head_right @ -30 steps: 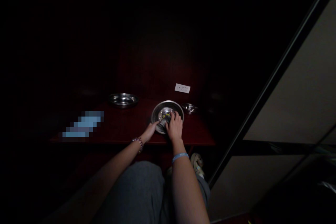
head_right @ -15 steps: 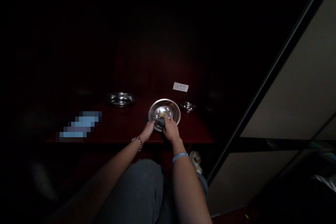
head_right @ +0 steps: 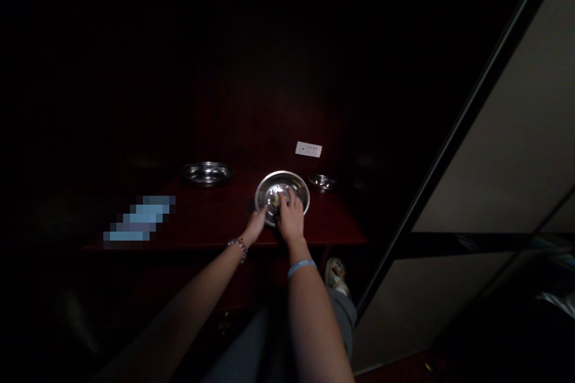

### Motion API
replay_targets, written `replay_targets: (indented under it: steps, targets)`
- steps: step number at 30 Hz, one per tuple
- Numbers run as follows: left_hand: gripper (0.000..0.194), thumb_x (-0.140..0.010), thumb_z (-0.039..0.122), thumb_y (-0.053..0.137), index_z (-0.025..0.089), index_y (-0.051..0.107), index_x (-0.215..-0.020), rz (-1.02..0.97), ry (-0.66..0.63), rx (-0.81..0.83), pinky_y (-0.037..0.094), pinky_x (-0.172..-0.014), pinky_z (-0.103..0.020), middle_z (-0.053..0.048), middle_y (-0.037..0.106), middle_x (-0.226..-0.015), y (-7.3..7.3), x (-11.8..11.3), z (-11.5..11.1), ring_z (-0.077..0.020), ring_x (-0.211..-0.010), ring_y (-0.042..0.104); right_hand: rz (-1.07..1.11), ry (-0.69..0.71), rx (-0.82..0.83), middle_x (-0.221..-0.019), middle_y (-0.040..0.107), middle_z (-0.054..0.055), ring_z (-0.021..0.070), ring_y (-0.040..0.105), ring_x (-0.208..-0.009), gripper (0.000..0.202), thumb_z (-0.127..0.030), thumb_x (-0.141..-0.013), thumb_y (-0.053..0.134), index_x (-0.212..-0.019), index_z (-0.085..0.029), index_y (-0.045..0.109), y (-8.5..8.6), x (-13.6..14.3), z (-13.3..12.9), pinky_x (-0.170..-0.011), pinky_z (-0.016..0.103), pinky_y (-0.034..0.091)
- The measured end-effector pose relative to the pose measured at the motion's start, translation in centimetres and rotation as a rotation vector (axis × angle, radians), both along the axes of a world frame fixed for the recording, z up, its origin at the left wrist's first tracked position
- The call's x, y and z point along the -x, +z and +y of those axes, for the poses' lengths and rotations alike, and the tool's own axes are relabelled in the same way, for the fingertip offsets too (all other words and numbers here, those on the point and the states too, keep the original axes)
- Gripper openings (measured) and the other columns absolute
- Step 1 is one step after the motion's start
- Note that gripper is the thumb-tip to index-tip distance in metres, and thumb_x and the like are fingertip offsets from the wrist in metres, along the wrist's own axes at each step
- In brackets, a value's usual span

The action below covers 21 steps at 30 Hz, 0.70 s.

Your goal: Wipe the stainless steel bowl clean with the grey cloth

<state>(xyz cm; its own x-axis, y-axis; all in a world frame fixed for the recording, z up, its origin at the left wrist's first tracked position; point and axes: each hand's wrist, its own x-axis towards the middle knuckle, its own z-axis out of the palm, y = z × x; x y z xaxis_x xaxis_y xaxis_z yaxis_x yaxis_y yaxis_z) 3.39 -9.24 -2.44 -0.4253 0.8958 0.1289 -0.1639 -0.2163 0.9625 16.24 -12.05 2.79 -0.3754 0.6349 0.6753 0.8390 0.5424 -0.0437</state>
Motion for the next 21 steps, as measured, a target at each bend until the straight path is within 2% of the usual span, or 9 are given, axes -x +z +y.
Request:
replay_targets:
  steps: [2, 5, 10, 12, 15, 21]
  targets:
    - [0.026, -0.086, 0.029, 0.058, 0.011, 0.069, -0.101, 0.003, 0.003, 0.001, 0.048, -0.099, -0.04, -0.014, 0.075, -0.103, 0.0, 0.0, 0.1, -0.0266, -0.109, 0.067, -0.018, 0.037, -0.023, -0.155, 0.031, 0.015, 0.0291, 0.037, -0.134, 0.068, -0.004, -0.078, 0.054, -0.144, -0.018, 0.043, -0.2, 0.2, 0.0, -0.111, 0.043, 0.03]
    - [0.025, -0.087, 0.03, 0.058, 0.012, 0.07, -0.101, 0.0, 0.025, 0.005, 0.047, -0.1, -0.041, -0.015, 0.074, -0.107, 0.0, 0.0, 0.1, -0.0274, -0.108, 0.067, -0.072, 0.049, -0.027, -0.155, 0.032, 0.015, 0.0286, 0.04, -0.132, 0.062, -0.007, -0.08, 0.056, -0.14, -0.018, 0.048, -0.2, 0.0, 0.1, -0.11, 0.042, 0.031]
    - [0.028, -0.087, 0.034, 0.06, 0.011, 0.07, -0.101, 0.008, 0.019, 0.02, 0.048, -0.099, -0.04, -0.016, 0.074, -0.107, 0.1, 0.0, 0.0, -0.0283, -0.108, 0.067, 0.099, -0.192, -0.02, -0.153, 0.035, 0.017, 0.0334, 0.037, -0.132, 0.053, -0.019, -0.082, 0.059, -0.134, -0.015, 0.052, 0.4, -1.0, 0.1, -0.11, 0.047, 0.027]
    - [0.029, -0.087, 0.034, 0.059, 0.011, 0.07, -0.1, 0.021, 0.017, 0.038, 0.048, -0.099, -0.04, -0.016, 0.074, -0.108, 0.1, 0.0, 0.0, -0.0284, -0.108, 0.067, 0.141, -0.246, 0.003, -0.151, 0.038, 0.017, 0.0343, 0.036, -0.132, 0.045, -0.023, -0.083, 0.059, -0.127, -0.015, 0.057, 0.7, -1.3, 0.0, -0.109, 0.048, 0.026]
    - [0.029, -0.088, 0.034, 0.058, 0.01, 0.07, -0.101, 0.021, 0.018, 0.029, 0.047, -0.1, -0.039, -0.016, 0.074, -0.11, 0.1, 0.0, -0.1, -0.0277, -0.11, 0.066, 0.114, -0.233, 0.011, -0.149, 0.04, 0.015, 0.0337, 0.036, -0.131, 0.037, -0.025, -0.083, 0.058, -0.119, -0.018, 0.062, 0.9, -1.6, -0.2, -0.108, 0.047, 0.026]
    - [0.031, -0.087, 0.031, 0.06, 0.01, 0.069, -0.109, -0.03, -0.001, -0.026, 0.046, -0.101, -0.041, -0.015, 0.075, -0.105, 0.4, -0.2, -0.4, -0.0294, -0.111, 0.065, 0.195, -0.245, -0.021, -0.136, 0.048, 0.014, 0.0315, 0.041, -0.121, 0.041, -0.024, -0.084, 0.056, -0.125, -0.021, 0.059, 1.6, -1.2, -0.9, -0.105, 0.044, 0.027]
